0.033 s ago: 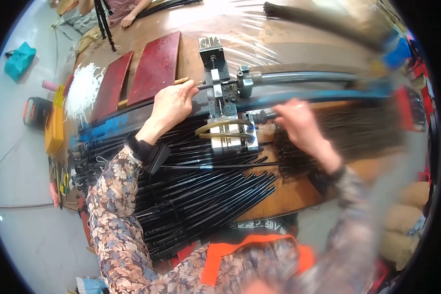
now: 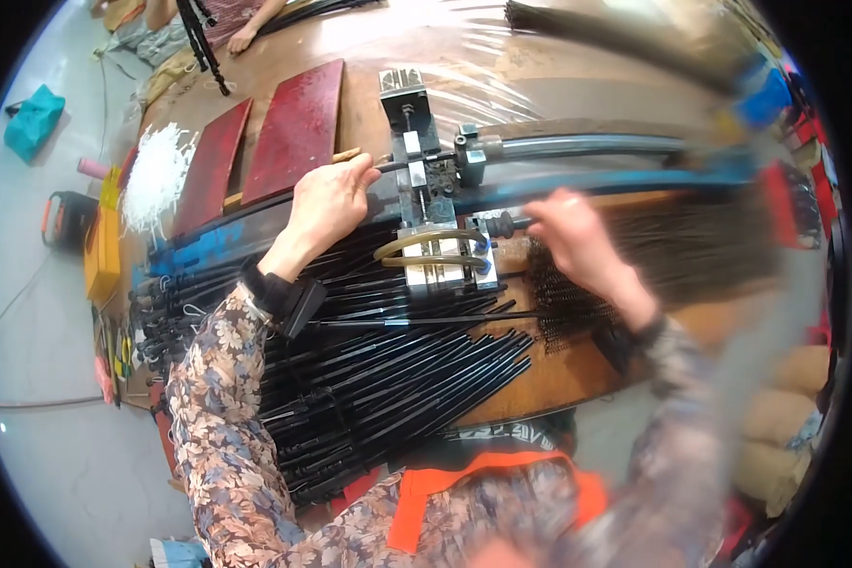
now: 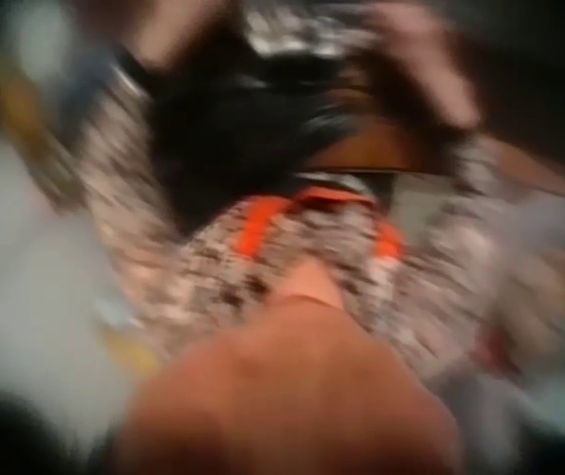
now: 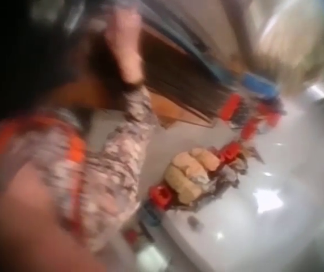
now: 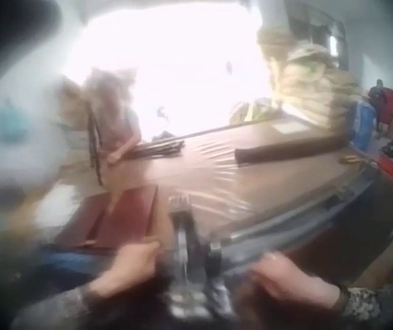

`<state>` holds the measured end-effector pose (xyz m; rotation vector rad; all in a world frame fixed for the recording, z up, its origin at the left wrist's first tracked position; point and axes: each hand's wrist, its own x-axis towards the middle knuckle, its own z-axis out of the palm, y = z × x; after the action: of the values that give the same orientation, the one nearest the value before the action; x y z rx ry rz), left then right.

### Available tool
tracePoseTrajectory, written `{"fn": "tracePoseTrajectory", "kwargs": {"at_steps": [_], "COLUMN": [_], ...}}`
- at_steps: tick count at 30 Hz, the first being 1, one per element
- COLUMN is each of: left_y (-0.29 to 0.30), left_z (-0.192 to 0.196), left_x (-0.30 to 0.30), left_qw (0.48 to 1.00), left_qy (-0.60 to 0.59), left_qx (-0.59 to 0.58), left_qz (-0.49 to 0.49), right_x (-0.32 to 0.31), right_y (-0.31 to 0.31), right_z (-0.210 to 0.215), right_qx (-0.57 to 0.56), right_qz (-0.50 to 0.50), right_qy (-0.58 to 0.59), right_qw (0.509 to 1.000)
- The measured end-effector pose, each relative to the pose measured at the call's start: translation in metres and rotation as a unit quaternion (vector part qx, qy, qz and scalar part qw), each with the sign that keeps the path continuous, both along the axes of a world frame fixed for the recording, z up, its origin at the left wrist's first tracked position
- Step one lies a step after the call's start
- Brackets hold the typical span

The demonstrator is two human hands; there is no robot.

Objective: The recorder is manually placing and organizing thin black rods into a specialized template on a fabrication machine.

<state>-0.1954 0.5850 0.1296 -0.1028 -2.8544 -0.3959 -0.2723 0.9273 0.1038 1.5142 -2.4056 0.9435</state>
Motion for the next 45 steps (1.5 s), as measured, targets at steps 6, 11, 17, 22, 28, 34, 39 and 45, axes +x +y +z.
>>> {"fn": "tracePoseTrajectory", "kwargs": {"at_steps": [6, 11, 17, 22, 28, 34, 39, 45], "left_y": [-0.013, -0.046, -0.093, 0.088, 0.167, 0.184, 0.176, 0.205], "left_z": [-0.011, -0.010, 0.006, 0.020, -0.050, -0.055, -0.058, -0.065], "left_x": [-0.006, -0.020, 0.014, 0.143, 0.207, 0.206, 0.206, 0.202], "left_qw": [0.987, 0.950, 0.893, 0.978, 0.989, 0.989, 0.981, 0.992], "left_qy": [0.126, 0.210, 0.225, 0.026, 0.027, 0.010, -0.079, 0.060], "left_qx": [-0.095, -0.199, -0.389, -0.199, -0.049, -0.047, -0.094, 0.027], "left_qz": [-0.042, -0.118, 0.015, -0.051, 0.136, 0.137, 0.154, 0.110], "right_x": [-0.029, 0.023, 0.104, 0.100, 0.105, 0.105, 0.089, 0.091], "right_y": [-0.018, 0.035, 0.079, 0.092, 0.074, 0.073, 0.062, 0.058], "right_z": [-0.004, 0.019, -0.025, -0.021, -0.020, -0.017, -0.027, 0.008], "right_qx": [-0.018, 0.284, 0.279, 0.291, 0.282, 0.240, 0.199, 0.160], "right_qz": [0.048, -0.033, 0.064, 0.071, 0.140, 0.086, 0.065, 0.057], "right_qy": [-0.100, 0.140, 0.093, 0.130, 0.106, -0.009, -0.083, -0.335], "right_qw": [0.994, 0.948, 0.954, 0.945, 0.943, 0.967, 0.974, 0.927]}}
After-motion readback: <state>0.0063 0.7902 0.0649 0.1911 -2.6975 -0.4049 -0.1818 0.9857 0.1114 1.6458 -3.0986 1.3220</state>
